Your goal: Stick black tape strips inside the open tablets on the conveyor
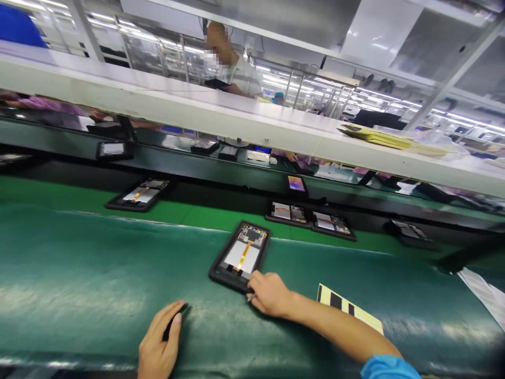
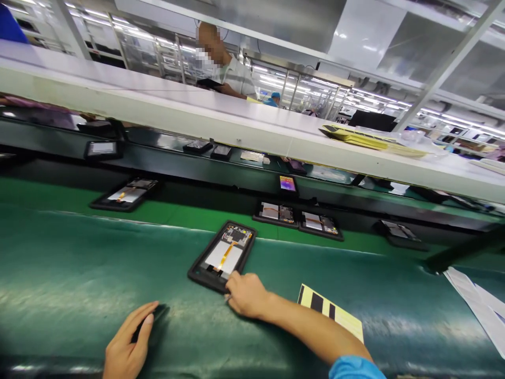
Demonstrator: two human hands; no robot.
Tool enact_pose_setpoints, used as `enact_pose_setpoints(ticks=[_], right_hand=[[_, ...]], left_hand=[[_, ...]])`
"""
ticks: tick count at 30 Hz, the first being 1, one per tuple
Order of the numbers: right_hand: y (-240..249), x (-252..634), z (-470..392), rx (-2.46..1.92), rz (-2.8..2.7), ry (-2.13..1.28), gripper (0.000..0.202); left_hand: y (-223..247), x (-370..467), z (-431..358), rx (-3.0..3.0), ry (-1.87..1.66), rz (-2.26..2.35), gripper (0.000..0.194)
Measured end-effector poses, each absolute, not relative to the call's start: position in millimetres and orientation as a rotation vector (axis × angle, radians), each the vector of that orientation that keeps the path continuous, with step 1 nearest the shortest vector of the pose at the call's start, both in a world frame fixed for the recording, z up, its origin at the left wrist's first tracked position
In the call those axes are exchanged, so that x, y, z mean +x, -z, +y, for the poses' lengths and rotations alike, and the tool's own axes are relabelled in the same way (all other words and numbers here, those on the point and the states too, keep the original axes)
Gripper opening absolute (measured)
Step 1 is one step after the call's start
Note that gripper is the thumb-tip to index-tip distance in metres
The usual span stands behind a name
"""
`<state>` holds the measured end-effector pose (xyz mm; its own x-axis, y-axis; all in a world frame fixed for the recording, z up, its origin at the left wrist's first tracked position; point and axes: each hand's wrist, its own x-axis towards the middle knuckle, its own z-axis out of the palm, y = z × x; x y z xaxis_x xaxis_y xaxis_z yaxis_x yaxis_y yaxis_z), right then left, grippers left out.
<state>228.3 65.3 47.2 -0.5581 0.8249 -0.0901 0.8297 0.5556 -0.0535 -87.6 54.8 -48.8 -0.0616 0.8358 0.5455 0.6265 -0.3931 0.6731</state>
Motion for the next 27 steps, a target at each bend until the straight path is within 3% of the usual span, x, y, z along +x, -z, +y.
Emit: enact_pose_setpoints(ticks=[5, 13, 24, 27], right_hand=[[-40, 189, 32, 0.975, 3.08, 0.295, 0.038], [-49, 260, 65, 1.666, 2.778, 0.232, 0.031], [-23, 276, 1, 1.524, 2.789, 0.14, 0.011], [-25, 278, -23, 1.496, 2.86, 0.236, 0.014]], left_hand=[[37, -87, 51, 1.92, -1.388, 1.619, 0.034], [13, -73, 40, 1.774, -1.149, 1.549, 0.039], [-5, -46, 58, 1.887, -1.024, 1.427, 0.028], [-8, -37, 61, 1.966, -0.961, 1.382, 0.023]])
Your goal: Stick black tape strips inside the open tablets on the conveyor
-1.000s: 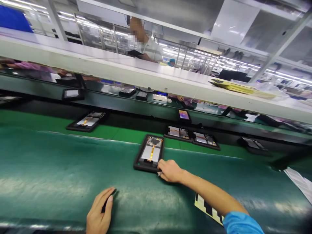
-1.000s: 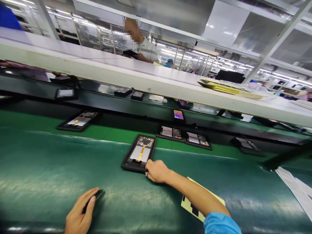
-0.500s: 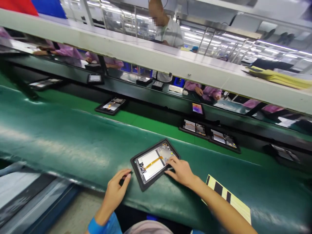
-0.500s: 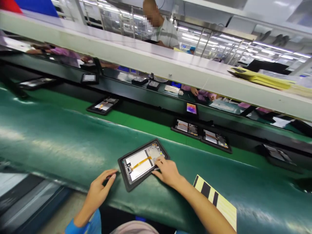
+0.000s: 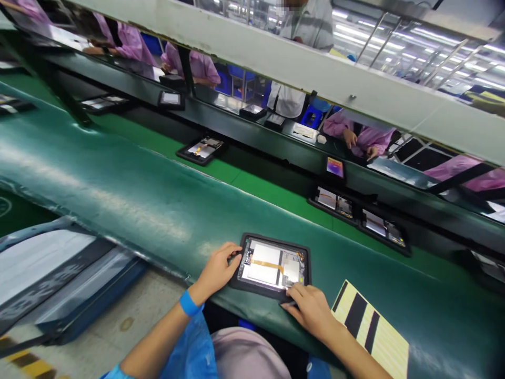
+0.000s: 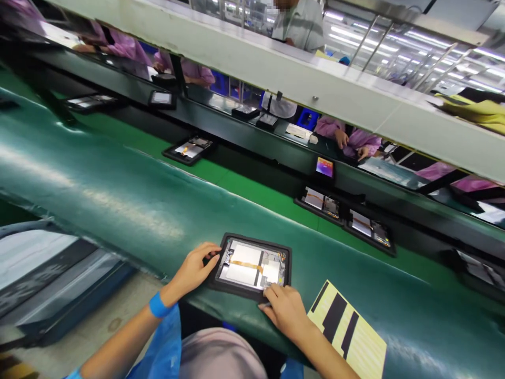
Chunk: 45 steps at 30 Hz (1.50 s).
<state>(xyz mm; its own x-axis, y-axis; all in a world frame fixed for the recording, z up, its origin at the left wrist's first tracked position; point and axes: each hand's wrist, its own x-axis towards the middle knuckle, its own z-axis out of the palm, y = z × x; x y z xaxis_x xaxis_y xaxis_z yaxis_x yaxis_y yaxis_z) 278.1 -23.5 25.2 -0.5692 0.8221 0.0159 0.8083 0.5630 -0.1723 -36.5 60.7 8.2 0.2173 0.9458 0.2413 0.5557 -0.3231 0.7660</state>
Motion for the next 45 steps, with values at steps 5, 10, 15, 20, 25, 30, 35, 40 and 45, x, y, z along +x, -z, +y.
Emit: enact_pose_setpoints(ticks=[5, 10, 15, 20, 25, 30, 35, 40, 45], right_hand=[[-39, 262, -18, -1.311, -2.614, -0.311, 0.019], [-43, 221, 22, -1.323, -2.729, -0.167, 0.022], [-38, 201, 36, -1.378, -2.899, -0.131, 0.045], [-32, 204, 30, -1.48, -2.893, -0.111, 0.052], [-33, 202, 31, -1.496, -2.884, -0.117, 0.052], [-36, 198, 34, -1.483, -2.888, -0.116, 0.05], [-37, 198, 33, -1.473, -2.883, -0.146, 0.049], [-31, 199, 31, -1.486, -2.843, -0.166, 0.048], [-28, 199, 31, -1.444, -2.868, -0.153, 0.05]], left_hand=[[-8, -23, 62, 2.026, -0.919, 1.383, 0.023], [-5, -18, 60, 2.123, -0.899, 1.472, 0.025], [-3, -8, 55, 2.226, -0.848, 1.568, 0.023], [-6, 3, 55, 2.309, -0.753, 1.607, 0.014], [-11, 7, 60, 2.361, -0.681, 1.632, 0.008], [-15, -4, 55, 2.42, -0.67, 1.56, 0.018], [-13, -20, 37, 2.597, -0.685, 1.308, 0.036], [-6, -22, 28, 2.634, -0.598, 1.293, 0.043], [-1, -20, 26, 2.644, -0.562, 1.301, 0.046]])
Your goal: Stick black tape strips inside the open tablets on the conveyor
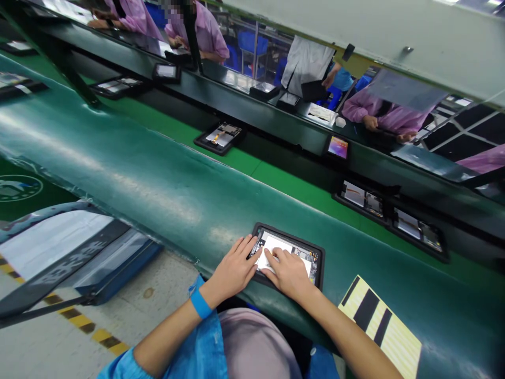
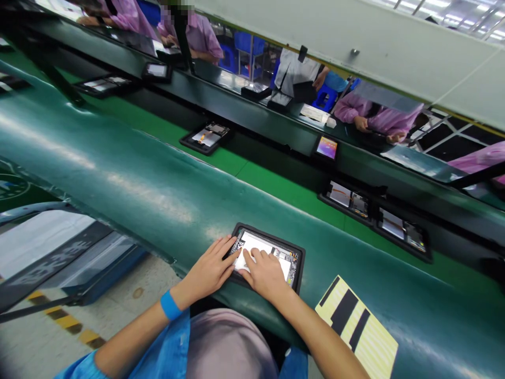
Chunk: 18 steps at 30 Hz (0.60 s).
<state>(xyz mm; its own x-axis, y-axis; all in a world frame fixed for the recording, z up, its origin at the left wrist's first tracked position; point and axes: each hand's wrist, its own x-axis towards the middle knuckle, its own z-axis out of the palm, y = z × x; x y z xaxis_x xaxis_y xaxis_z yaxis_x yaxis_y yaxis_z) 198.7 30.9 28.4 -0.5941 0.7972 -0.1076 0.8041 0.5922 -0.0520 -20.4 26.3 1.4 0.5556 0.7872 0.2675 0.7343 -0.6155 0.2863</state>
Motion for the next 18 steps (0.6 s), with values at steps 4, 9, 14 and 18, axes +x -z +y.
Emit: enact_pose_setpoints(ticks=[4, 9, 14, 18], right_hand=[[-28.2, 198.6, 30.2, 1.361, 2.734, 0.131, 0.05], [-29.1, 197.5, 29.7, 1.354, 2.732, 0.107, 0.05], [-31.0, 197.0, 30.4, 1.331, 2.773, 0.129, 0.05], [-33.6, 198.8, 32.0, 1.266, 2.811, 0.167, 0.052]], left_hand=[[-0.3, -20.5, 24.9, 2.644, -0.546, 1.303, 0.047], [-1.0, -17.0, 24.2, 2.662, -0.539, 1.327, 0.045], [0.9, -15.8, 22.2, 2.638, -0.55, 1.336, 0.045], [2.3, -17.9, 20.6, 2.62, -0.579, 1.324, 0.045]])
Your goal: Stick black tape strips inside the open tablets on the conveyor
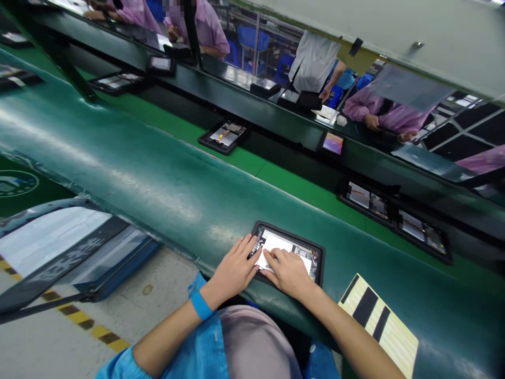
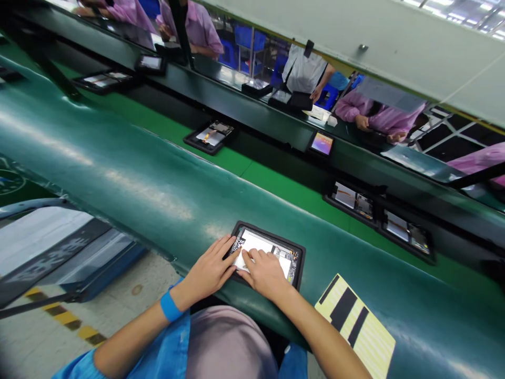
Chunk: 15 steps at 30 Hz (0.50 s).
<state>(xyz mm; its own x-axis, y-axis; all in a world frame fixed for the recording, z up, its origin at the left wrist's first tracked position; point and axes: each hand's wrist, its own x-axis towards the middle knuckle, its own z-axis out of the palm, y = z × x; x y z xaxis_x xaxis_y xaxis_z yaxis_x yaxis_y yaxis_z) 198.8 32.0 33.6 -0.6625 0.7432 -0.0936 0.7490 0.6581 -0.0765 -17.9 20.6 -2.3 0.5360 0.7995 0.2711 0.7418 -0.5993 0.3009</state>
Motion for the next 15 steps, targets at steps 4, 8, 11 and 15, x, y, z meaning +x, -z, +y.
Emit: enact_pose_setpoints(ticks=[4, 8, 11, 15], right_hand=[[-36, 201, 36, 1.254, 2.785, 0.184, 0.048], [-39, 205, 41, 1.216, 2.773, 0.178, 0.045], [-41, 208, 45, 1.165, 2.787, 0.162, 0.043], [-43, 210, 49, 1.115, 2.802, 0.127, 0.04]], left_hand=[[3, -18, 20, 2.599, -0.613, 1.318, 0.046], [3, -17, 20, 2.61, -0.61, 1.324, 0.045], [2, -17, 19, 2.621, -0.591, 1.328, 0.044], [3, -18, 19, 2.631, -0.585, 1.32, 0.044]])
